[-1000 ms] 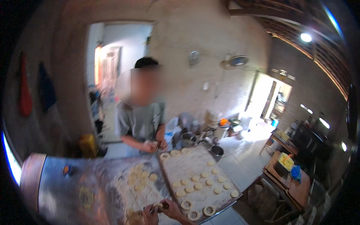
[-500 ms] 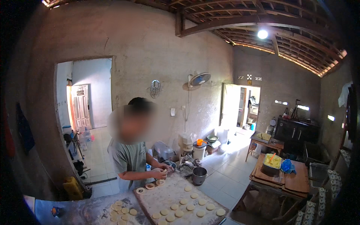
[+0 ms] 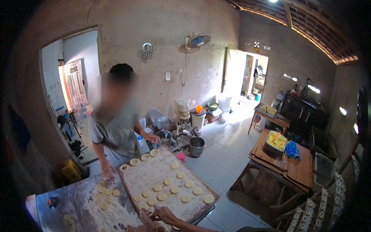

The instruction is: The person shapes small dough pieces into ring shapes by hand and places them on a wooden board. Another person works alongside, performing the same task. The shaped dough pieces are arranged in rows on the board.

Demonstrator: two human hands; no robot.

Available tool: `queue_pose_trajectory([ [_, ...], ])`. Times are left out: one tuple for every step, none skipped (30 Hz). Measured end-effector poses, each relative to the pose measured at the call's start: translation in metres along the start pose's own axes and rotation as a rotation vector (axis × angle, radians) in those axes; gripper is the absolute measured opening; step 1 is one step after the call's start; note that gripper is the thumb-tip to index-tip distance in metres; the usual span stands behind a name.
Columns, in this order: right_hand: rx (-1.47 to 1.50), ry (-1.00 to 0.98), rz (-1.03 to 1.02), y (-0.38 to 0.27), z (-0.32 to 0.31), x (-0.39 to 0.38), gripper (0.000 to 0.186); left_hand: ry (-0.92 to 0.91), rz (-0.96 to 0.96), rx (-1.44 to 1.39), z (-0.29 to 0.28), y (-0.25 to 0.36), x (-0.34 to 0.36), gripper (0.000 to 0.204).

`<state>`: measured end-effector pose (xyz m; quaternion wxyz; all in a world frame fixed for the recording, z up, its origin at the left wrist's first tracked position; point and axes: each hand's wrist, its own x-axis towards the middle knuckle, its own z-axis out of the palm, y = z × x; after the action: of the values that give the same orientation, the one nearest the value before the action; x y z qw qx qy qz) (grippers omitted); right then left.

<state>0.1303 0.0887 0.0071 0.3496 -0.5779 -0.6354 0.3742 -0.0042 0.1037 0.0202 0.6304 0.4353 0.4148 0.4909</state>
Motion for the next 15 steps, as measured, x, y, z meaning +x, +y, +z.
queue_pose_trajectory([
  [-0.179,-0.02,-0.166,-0.02,-0.014,-0.013,0.04,0.025,-0.002,-0.004,0.005,-0.006,-0.004,0.037],
  [-0.08,0.02,-0.163,-0.009,-0.009,-0.015,0.04,0.045,0.002,-0.013,0.011,-0.01,-0.004,0.038],
  [0.02,0.061,-0.168,0.002,-0.004,-0.014,0.039,0.072,0.011,-0.021,0.014,-0.014,-0.005,0.038],
  [0.189,-0.001,-0.06,-0.024,-0.014,-0.017,0.035,0.114,0.017,-0.03,0.014,-0.017,-0.007,0.039],
  [0.255,-0.016,-0.023,-0.02,-0.015,-0.02,0.032,0.135,0.026,-0.041,0.017,-0.021,-0.01,0.04],
  [0.318,-0.03,0.008,-0.016,-0.018,-0.02,0.03,0.159,0.044,-0.058,0.02,-0.024,-0.012,0.041],
  [0.295,-0.02,-0.039,0.012,-0.009,-0.019,0.029,0.173,0.065,-0.069,0.023,-0.023,-0.015,0.041],
  [0.095,-0.023,-0.157,0.029,-0.002,-0.027,0.028,0.189,0.071,-0.076,0.025,-0.027,-0.02,0.042],
  [-0.113,0.016,-0.274,0.047,-0.001,-0.032,0.027,0.19,0.085,-0.092,0.031,-0.031,-0.02,0.043],
  [0.124,-0.058,-0.109,0.032,-0.002,-0.037,0.02,0.243,0.076,-0.102,0.025,-0.04,-0.031,0.043],
  [0.372,-0.072,0.083,0.016,-0.012,-0.045,0.013,0.27,0.051,-0.128,0.027,-0.047,-0.039,0.044],
  [0.588,-0.037,0.268,-0.001,-0.025,-0.053,0.006,0.296,0.032,-0.175,0.033,-0.055,-0.045,0.045],
  [0.562,0.018,0.284,-0.001,-0.034,-0.054,0.013,0.311,0.03,-0.192,0.04,-0.059,-0.048,0.046],
  [0.456,0.073,0.231,-0.004,-0.044,-0.057,0.022,0.318,0.052,-0.179,0.048,-0.056,-0.044,0.046],
  [0.363,0.109,0.198,-0.007,-0.047,-0.069,0.032,0.313,0.088,-0.06,0.053,-0.052,-0.046,0.047],
])
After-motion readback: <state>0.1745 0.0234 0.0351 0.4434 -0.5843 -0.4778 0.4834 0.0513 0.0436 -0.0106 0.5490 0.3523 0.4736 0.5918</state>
